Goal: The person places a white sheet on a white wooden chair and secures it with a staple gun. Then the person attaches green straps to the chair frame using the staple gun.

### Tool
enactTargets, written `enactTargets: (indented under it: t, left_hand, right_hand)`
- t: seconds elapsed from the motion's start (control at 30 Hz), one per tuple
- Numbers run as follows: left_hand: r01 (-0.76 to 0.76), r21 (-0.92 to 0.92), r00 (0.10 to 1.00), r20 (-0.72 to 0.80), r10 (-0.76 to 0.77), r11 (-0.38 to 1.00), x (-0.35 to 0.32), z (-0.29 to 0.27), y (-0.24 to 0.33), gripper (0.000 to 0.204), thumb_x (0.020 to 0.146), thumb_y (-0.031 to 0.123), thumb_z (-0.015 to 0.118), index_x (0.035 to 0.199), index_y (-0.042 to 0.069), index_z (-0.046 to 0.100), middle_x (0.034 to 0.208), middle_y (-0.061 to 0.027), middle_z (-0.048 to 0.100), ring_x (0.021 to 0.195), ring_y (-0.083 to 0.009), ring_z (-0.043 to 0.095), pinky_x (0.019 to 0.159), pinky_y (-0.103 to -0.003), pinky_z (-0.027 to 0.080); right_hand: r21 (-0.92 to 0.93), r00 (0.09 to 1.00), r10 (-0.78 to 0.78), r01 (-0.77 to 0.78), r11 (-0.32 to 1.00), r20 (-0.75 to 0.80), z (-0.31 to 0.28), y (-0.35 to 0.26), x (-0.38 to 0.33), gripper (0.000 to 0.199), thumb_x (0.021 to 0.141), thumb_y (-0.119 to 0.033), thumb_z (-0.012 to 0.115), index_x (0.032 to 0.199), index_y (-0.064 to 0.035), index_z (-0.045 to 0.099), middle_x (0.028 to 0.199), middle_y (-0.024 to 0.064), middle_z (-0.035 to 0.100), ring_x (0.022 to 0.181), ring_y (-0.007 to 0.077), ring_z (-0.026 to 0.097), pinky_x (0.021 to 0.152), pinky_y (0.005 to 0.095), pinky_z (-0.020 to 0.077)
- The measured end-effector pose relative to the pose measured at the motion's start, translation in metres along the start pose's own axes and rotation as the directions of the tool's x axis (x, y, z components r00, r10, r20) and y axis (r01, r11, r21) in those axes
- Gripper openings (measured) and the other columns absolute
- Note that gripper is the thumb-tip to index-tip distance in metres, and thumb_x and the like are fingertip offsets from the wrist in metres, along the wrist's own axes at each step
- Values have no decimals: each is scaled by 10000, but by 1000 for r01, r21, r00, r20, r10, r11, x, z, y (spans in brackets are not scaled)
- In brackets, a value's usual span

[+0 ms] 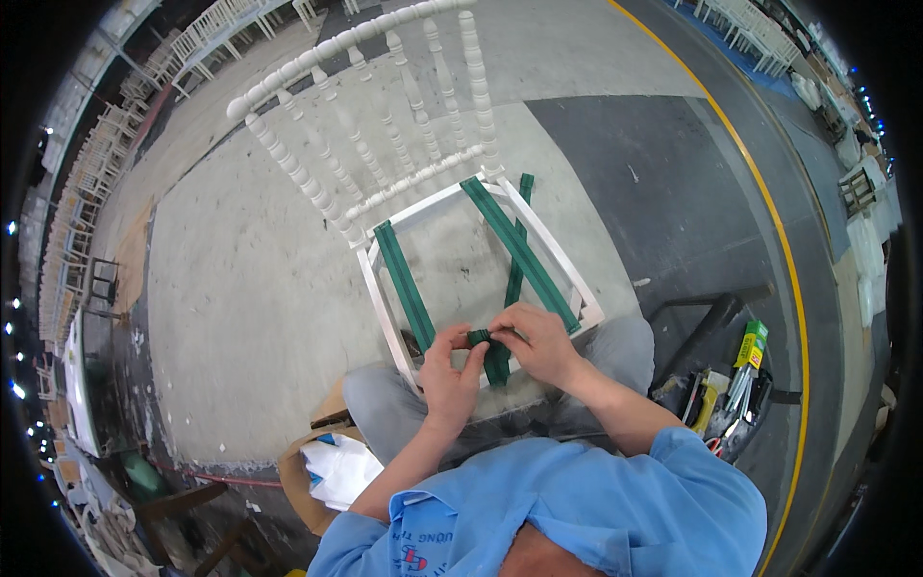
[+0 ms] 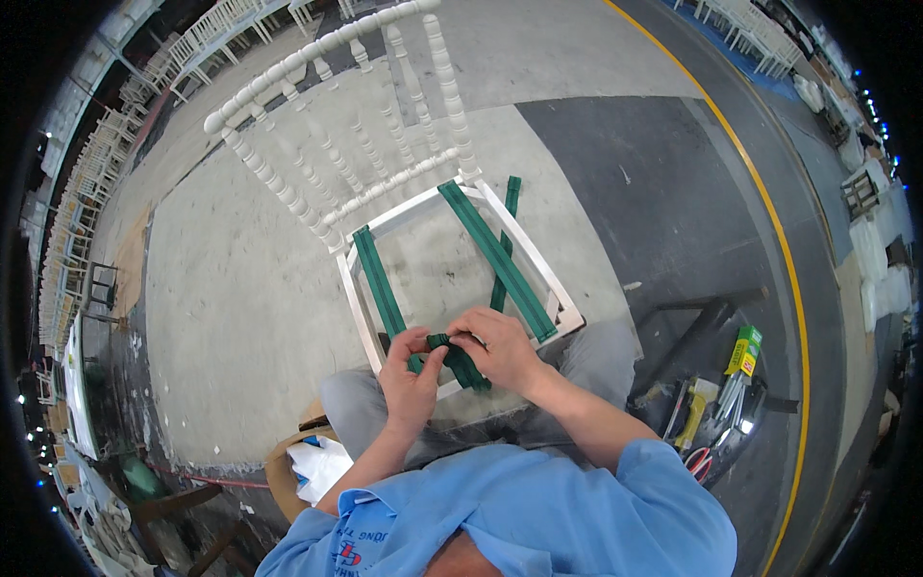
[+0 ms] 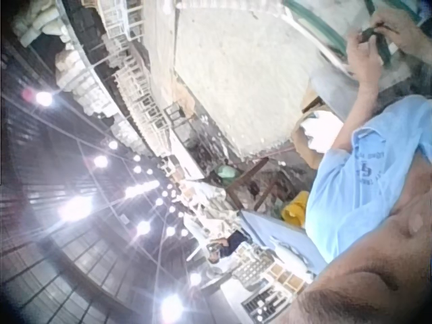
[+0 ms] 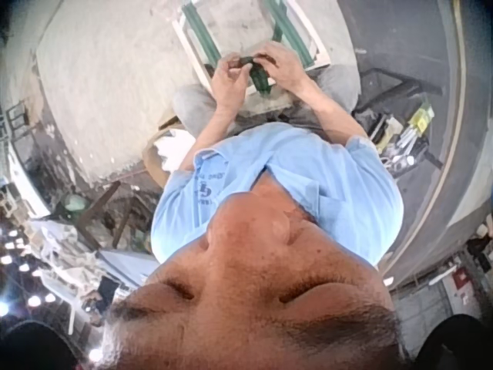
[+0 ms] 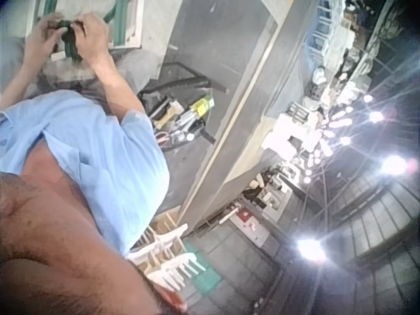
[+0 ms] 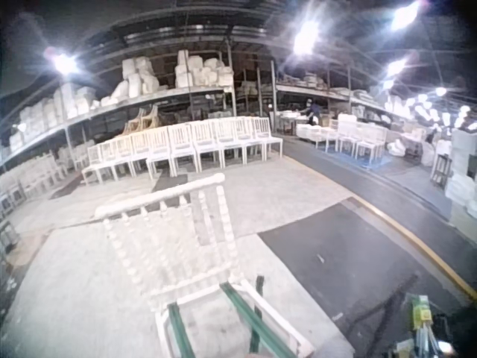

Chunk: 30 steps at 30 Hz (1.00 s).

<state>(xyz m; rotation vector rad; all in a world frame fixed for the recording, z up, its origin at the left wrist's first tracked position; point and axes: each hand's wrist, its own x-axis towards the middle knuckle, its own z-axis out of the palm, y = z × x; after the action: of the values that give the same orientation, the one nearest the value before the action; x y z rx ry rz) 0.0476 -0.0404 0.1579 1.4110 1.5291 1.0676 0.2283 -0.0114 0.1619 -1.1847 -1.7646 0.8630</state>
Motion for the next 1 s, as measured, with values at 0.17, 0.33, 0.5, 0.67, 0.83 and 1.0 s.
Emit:
enactTargets:
  t: [0.17, 0.33, 0.5, 0.67, 0.83, 1.0]
  left_hand:
    - [-235, 172, 969, -40, 245, 957, 40, 5, -13, 187, 854, 97, 773, 1018, 38, 707, 920, -121, 668, 941, -315, 657, 840, -398, 511]
    - [-180, 137, 982, -33, 186, 974, 97, 10, -41, 131, 863, 90, 757, 950, 15, 693, 901, -128, 669, 894, -306, 671, 808, -399, 515]
    - [-107, 157, 989, -86, 121, 982, 178, 16, -91, 185, 900, 117, 717, 1053, 16, 698, 896, -114, 694, 856, -244, 683, 807, -368, 527]
    - [-50, 324, 997, -41, 67, 945, 226, 22, -127, 362, 904, 121, 704, 1252, 40, 647, 1060, -126, 705, 1027, -288, 664, 912, -406, 514]
    - [-174, 430, 982, 13, 186, 886, 238, 24, -148, 394, 899, 131, 692, 1278, 45, 625, 1228, -156, 657, 1197, -407, 568, 1032, -503, 439]
    - [-307, 556, 939, 44, 342, 772, 262, 38, -165, 436, 908, 135, 681, 1326, 38, 605, 1388, -178, 572, 1376, -467, 433, 1163, -579, 321]
  right_hand:
    - [-74, 1000, -30, 31, 997, 9, 0, 20, 30, 104, 886, -55, 709, 990, -53, 709, 1003, 108, 650, 849, 311, 676, 743, 367, 542]
    - [-104, 993, 32, -20, 994, 118, 13, 52, 89, 100, 907, -102, 680, 983, -42, 708, 972, 139, 683, 881, 337, 676, 775, 394, 538]
    - [-199, 981, 66, -29, 980, 183, 51, 122, 175, 154, 874, -140, 711, 985, -33, 719, 921, 160, 708, 869, 333, 685, 771, 405, 535]
    - [-294, 952, 276, -229, 928, 130, 82, 194, 264, 137, 838, -157, 711, 912, -44, 733, 932, 163, 729, 944, 351, 687, 828, 441, 536]
    - [-400, 960, 243, -170, 901, 140, 104, 234, 309, 145, 836, -204, 702, 903, -92, 763, 923, 145, 746, 946, 341, 703, 846, 445, 548]
    - [-525, 962, 220, -106, 844, 160, 120, 256, 320, 184, 863, -288, 660, 890, -143, 772, 941, 125, 754, 953, 321, 709, 877, 449, 550]
